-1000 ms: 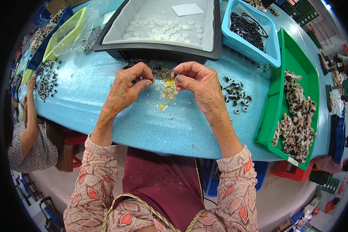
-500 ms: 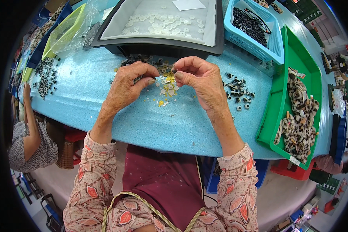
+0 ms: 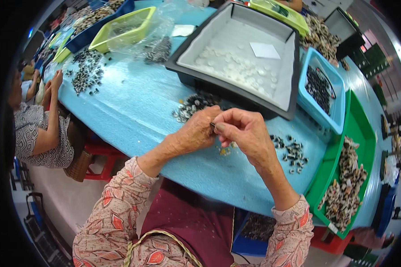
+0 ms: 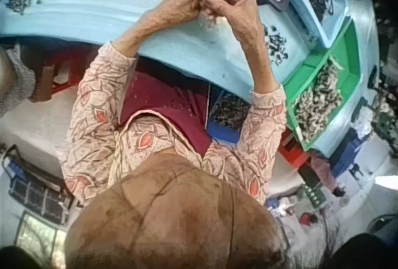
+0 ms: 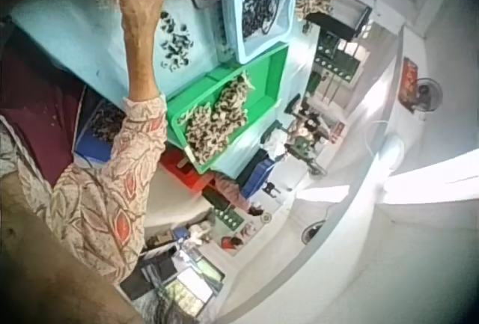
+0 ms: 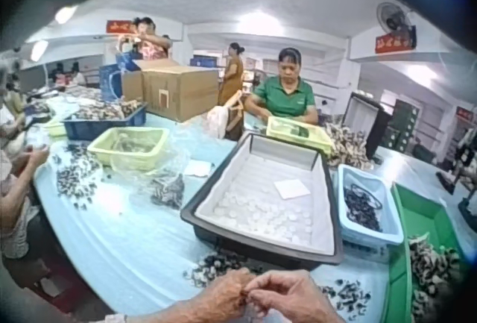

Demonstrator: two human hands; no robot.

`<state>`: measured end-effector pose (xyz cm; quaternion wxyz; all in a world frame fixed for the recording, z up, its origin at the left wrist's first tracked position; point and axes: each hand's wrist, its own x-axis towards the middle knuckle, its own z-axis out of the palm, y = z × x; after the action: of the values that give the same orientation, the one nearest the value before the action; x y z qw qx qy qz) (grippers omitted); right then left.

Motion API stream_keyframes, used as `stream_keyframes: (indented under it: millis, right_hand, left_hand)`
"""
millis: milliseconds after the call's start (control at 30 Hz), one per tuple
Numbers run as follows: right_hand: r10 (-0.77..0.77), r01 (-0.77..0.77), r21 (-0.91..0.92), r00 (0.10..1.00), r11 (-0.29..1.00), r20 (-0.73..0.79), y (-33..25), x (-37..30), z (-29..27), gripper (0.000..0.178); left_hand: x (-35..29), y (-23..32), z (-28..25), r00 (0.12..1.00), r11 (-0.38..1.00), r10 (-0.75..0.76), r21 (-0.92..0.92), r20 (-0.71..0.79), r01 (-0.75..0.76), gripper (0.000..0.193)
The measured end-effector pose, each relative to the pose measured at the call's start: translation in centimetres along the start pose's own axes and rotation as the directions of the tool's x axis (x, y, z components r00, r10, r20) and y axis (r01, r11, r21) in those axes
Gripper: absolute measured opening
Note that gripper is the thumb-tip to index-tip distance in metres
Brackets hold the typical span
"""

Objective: The person sits at a table and assembles small components by hand. They pick up small black and white parts from a pile on the table, fit them together, and place the assembled units into a green tray. The process is repetitive, involving picking, aligning, and pressing parts together.

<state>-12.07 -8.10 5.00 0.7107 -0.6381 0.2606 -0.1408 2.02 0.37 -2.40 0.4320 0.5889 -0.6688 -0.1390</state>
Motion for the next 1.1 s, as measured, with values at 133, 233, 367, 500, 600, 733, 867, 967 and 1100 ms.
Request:
stream_keyframes:
  millis: [133,233,367,500,600,733,867,967,1100]
  right_hand:
    - [-0.076,0.082,-0.163,0.996,0.983,0.045,-5.0,5.9,3.1,0.017]
    - [-0.312,0.338,-0.184,0.937,0.923,0.159,-7.7,14.6,5.3,0.022]
    - [-0.549,0.556,-0.019,0.826,0.831,0.13,-10.9,21.0,7.8,0.032]
    - [-0.491,0.493,-0.073,0.87,0.867,0.044,-10.9,18.8,4.3,0.024]
    - [-0.574,0.59,-0.216,0.807,0.778,0.138,-7.3,12.8,1.0,0.026]
    - [-0.263,0.304,-0.363,0.952,0.881,0.159,-4.2,2.2,-1.8,0.014]
    - [-0.291,0.097,-0.76,0.949,0.642,-0.125,1.2,-2.9,-3.2,0.011]
    - [-0.441,0.144,-0.813,0.885,0.564,-0.149,3.8,-3.7,-3.5,0.009]
    - [-0.47,0.198,-0.824,0.878,0.531,-0.091,4.7,-2.6,-1.9,0.008]
  left_hand:
    - [0.2,-0.5,-1.0,0.989,0.997,0.039,-0.067,-0.143,-0.049,0.017]
    - [0.4,-0.9,-1.2,0.985,0.988,0.154,0.044,-0.078,-0.151,0.018]
    - [0.3,-0.4,-1.8,0.993,0.982,0.112,0.154,-0.027,-0.106,0.017]
    - [1.4,-1.0,-0.7,0.968,0.971,0.221,0.115,-0.12,-0.208,0.017]
    - [0.3,-1.3,-1.1,0.982,0.982,0.142,0.143,-0.124,-0.124,0.014]
    - [1.1,-0.3,-2.2,0.988,0.998,0.042,0.045,-0.15,-0.035,0.014]
    - [1.1,0.0,-2.4,0.991,0.996,-0.078,-0.041,-0.113,0.073,0.014]
    - [1.1,0.0,-2.5,0.992,0.997,-0.067,0.019,-0.107,0.069,0.013]
    - [0.8,-0.2,-2.6,0.995,0.994,-0.045,0.093,-0.083,0.053,0.012]
